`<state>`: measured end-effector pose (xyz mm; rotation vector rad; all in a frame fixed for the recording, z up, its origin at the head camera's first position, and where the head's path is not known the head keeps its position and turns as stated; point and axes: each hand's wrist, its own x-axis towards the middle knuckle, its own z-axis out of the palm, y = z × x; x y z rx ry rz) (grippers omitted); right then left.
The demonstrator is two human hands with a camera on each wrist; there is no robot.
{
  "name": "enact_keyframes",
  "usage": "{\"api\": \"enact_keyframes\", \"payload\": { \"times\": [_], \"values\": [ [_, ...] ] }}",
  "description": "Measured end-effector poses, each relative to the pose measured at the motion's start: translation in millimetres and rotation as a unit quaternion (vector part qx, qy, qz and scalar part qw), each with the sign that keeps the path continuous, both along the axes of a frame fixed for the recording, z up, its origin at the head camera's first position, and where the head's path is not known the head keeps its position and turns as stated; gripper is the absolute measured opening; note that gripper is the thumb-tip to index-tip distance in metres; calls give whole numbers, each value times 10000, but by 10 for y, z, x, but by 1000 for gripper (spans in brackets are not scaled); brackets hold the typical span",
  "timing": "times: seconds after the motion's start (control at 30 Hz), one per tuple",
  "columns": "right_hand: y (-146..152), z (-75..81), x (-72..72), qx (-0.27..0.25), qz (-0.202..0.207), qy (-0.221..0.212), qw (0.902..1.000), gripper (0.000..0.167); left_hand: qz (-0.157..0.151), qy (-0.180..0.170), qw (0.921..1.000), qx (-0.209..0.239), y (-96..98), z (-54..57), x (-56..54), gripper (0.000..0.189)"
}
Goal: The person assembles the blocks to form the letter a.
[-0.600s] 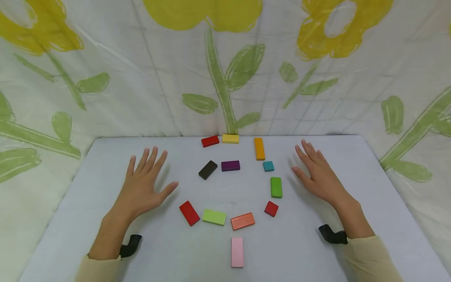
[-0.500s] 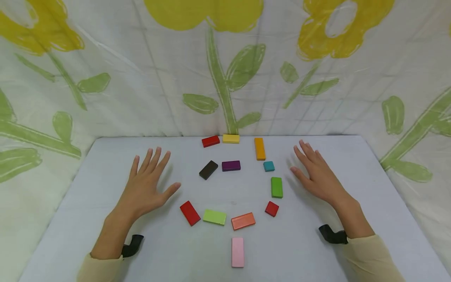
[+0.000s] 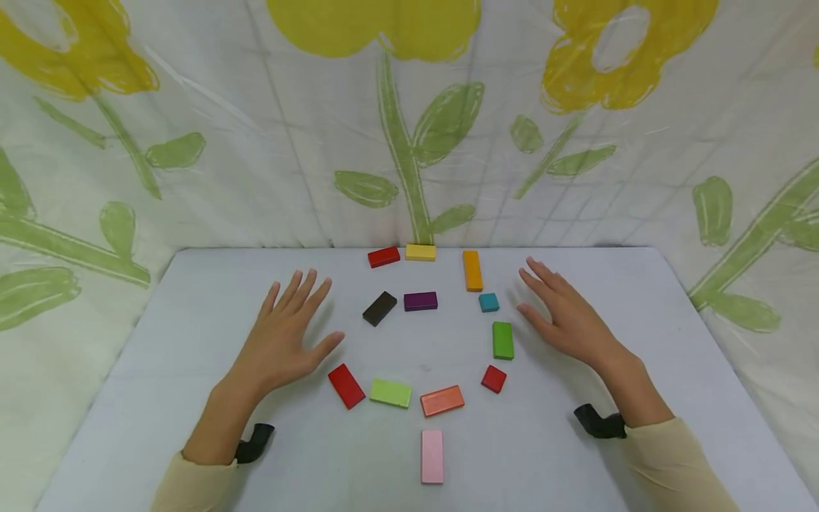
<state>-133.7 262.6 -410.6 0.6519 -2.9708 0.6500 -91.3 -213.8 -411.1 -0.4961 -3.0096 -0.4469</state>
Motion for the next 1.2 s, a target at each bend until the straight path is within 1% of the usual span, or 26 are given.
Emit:
{"api": "enact_keyframes", "payload": {
  "times": [0.17, 0.33, 0.47, 0.6, 0.8, 0.9, 1.0, 1.1, 1.2],
  "values": [
    [-74, 1, -5, 42, -49, -153, 9999, 61, -375, 209, 9990, 115, 114, 3, -92, 77],
    [-134, -15, -32, 78, -35, -248, 9997, 58, -772, 446, 9955, 317, 263, 19, -214, 69],
    [-186, -24, -59, 18, 33, -257, 9997, 57, -1034, 492, 9925, 422, 408, 62, -310, 65],
    [-236, -23, -83, -15, 96, -292, 9995, 56, -1222, 432, 9902, 522, 569, 102, -445, 62],
    [-285, -25, -110, -22, 148, -343, 9993, 56, -1361, 362, 9886, 535, 822, 165, -693, 59],
    [-301, -28, -129, -48, 156, -371, 9992, 56, -1386, 355, 9885, 491, 940, 190, -793, 57],
    [-320, -34, -148, -108, 196, -441, 9988, 56, -1401, 264, 9888, 449, 1039, 204, -857, 57],
    [-337, -50, -159, -146, 221, -517, 9983, 55, -1399, 93, 9892, 419, 1122, 201, -901, 57],
    [-341, -71, -160, -135, 209, -504, 9984, 53, -1461, -53, 9883, 428, 1201, 178, -947, 56]
  ]
}}
